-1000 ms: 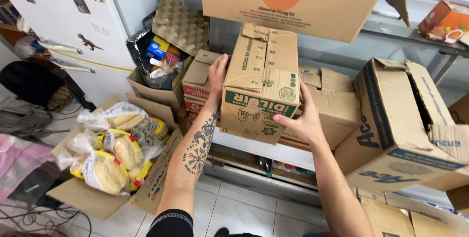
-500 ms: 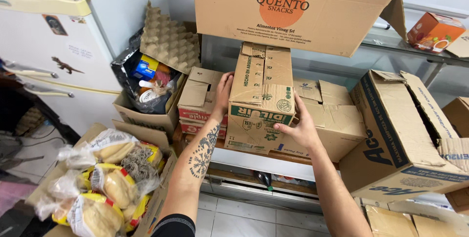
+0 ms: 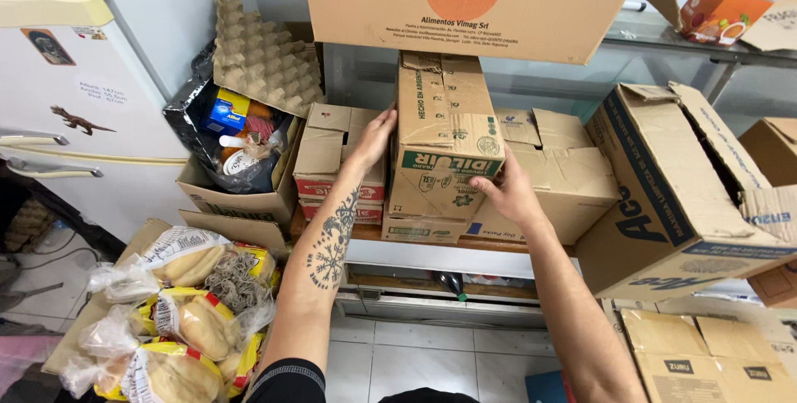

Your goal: The person closes several cardboard boxes by folding the flaps together by hand and سپس places the closed boxes onto shelves.

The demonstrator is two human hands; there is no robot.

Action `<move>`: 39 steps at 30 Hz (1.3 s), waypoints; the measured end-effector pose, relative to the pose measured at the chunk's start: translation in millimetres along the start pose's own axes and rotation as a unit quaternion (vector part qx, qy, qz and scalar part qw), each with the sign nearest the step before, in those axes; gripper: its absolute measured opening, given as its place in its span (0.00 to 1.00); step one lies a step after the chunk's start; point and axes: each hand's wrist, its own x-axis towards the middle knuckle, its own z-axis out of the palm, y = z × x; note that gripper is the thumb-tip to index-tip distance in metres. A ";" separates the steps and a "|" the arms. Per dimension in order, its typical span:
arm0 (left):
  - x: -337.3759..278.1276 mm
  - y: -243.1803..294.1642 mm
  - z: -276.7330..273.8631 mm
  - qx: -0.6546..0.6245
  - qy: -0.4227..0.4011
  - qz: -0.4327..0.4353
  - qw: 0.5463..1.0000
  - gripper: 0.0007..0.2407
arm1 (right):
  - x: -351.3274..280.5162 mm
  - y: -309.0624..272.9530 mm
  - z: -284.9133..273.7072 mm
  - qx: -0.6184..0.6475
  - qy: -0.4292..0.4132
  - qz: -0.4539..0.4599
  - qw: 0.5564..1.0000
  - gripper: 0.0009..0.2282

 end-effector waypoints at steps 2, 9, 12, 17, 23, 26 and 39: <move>-5.9 8.1 5.7 -0.004 -0.004 -0.009 1.000 0.30 | -4.5 -6.8 5.1 -0.013 0.019 0.002 1.000 0.51; -132.1 88.2 21.1 0.025 0.085 0.085 0.992 0.31 | -28.3 50.2 21.6 -0.203 0.095 -0.069 0.972 0.32; -154.0 17.7 29.3 0.045 0.236 0.127 0.962 0.16 | -57.6 44.9 19.8 -0.241 0.128 -0.198 0.942 0.32; -207.4 -5.9 66.7 0.064 0.228 0.112 0.965 0.12 | -137.4 60.0 5.0 -0.183 0.150 -0.151 0.960 0.30; -270.6 -12.8 164.8 0.042 0.073 0.034 0.996 0.13 | -290.8 97.9 -41.3 -0.124 0.109 0.033 0.986 0.18; -326.7 -16.5 230.2 0.032 -0.049 0.011 0.998 0.15 | -403.0 101.1 -65.4 -0.087 0.104 0.132 0.982 0.13; -537.3 -108.9 501.1 0.078 -0.351 -0.119 0.925 0.12 | -798.8 67.7 -150.7 -0.080 0.221 0.403 0.885 0.13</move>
